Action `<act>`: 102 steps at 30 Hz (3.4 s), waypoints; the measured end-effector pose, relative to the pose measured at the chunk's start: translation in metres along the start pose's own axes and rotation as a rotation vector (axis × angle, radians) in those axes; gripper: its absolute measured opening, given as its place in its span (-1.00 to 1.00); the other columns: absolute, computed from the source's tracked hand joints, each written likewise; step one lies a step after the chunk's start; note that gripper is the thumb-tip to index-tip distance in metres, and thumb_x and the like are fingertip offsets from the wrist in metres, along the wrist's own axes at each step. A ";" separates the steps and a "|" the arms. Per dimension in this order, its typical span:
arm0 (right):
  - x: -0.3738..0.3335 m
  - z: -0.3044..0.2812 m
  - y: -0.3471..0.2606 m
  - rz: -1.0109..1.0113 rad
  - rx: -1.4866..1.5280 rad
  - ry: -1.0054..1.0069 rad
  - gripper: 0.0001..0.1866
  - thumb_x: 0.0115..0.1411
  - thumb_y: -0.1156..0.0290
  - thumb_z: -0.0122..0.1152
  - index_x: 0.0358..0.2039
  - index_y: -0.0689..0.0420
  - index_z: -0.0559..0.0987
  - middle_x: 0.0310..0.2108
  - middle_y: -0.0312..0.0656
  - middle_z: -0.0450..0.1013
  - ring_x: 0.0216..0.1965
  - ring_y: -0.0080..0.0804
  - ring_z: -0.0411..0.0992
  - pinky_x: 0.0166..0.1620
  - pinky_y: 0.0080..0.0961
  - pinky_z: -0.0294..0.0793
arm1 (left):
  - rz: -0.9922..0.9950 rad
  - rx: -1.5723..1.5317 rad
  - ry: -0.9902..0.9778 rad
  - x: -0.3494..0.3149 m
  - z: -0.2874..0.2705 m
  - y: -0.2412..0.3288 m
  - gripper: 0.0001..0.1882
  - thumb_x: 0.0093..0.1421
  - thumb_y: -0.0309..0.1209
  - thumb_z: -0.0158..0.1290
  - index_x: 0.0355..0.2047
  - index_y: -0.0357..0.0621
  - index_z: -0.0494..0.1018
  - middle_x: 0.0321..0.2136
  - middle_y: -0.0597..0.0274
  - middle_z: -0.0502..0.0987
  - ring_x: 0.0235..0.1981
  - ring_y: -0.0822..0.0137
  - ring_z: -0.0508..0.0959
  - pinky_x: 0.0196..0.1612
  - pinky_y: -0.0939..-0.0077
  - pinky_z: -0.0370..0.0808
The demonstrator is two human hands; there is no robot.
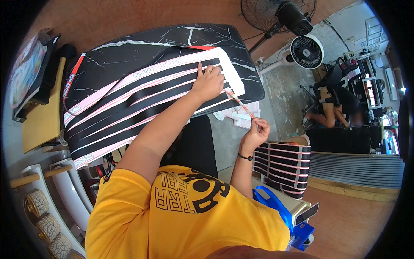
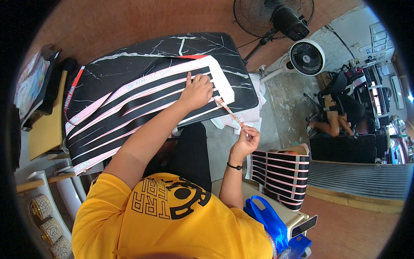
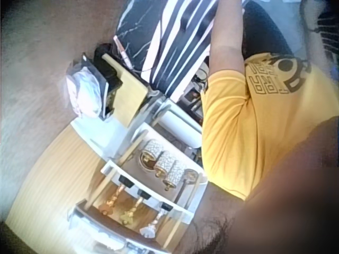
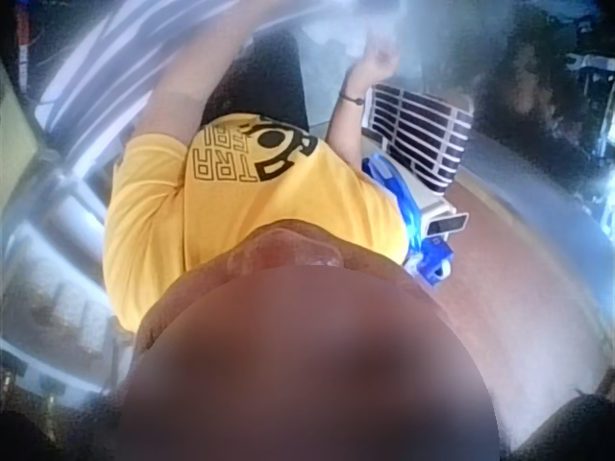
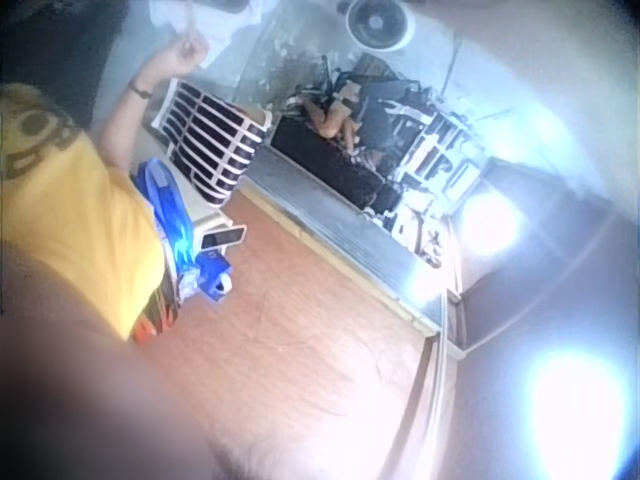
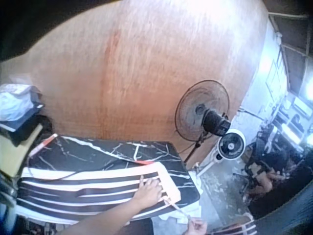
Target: The person assembles a belt by hand, peeling backing from adhesive strips and pressing them onto a black base with pink stripes. They repeatedly align and attach strips, then fold the assembled belt and place it aside.
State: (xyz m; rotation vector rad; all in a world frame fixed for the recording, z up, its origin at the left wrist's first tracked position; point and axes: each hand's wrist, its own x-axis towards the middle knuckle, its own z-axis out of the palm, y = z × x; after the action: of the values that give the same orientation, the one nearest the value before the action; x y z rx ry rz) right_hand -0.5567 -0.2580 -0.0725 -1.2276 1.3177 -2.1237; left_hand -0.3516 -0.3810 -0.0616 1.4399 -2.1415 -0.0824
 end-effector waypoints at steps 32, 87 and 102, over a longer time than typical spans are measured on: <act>0.010 -0.067 0.023 0.615 0.255 0.196 -0.80 0.19 0.81 0.07 -0.34 0.23 0.34 -0.30 -0.06 0.43 -0.23 -0.25 0.53 -0.02 -0.26 0.65 | 0.134 -0.294 -0.176 0.002 -0.010 -0.007 -0.80 0.10 -0.24 0.18 -0.53 -0.04 0.47 -0.17 0.22 0.46 0.09 0.12 0.35 0.39 -0.06 -0.05; -0.007 -0.063 0.031 0.731 -0.279 0.287 -0.59 0.14 0.61 0.21 -0.01 0.18 0.35 -0.04 -0.07 0.31 -0.10 -0.26 0.41 -0.09 -0.32 0.54 | 0.277 -0.506 0.087 -0.002 -0.023 -0.003 -0.41 -0.02 -0.11 0.32 -0.11 -0.11 0.30 -0.17 0.04 0.38 0.00 -0.06 0.36 0.11 0.14 0.31; 0.073 0.147 -0.034 -0.370 -0.724 -1.647 -0.24 -0.28 0.49 0.55 0.03 0.00 0.45 0.03 -0.18 0.39 0.11 -0.05 0.32 0.17 -0.22 0.31 | -0.305 -0.071 -0.037 0.048 -0.102 -0.142 -0.34 -0.07 -0.40 0.23 0.11 -0.09 0.35 0.16 -0.02 0.34 0.27 -0.05 0.25 0.30 0.14 0.20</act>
State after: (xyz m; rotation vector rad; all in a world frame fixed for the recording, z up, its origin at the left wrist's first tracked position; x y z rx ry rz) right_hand -0.4734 -0.3700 0.0199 -2.6187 0.9076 -0.0819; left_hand -0.1971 -0.4577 -0.0051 1.7226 -1.9109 -0.2968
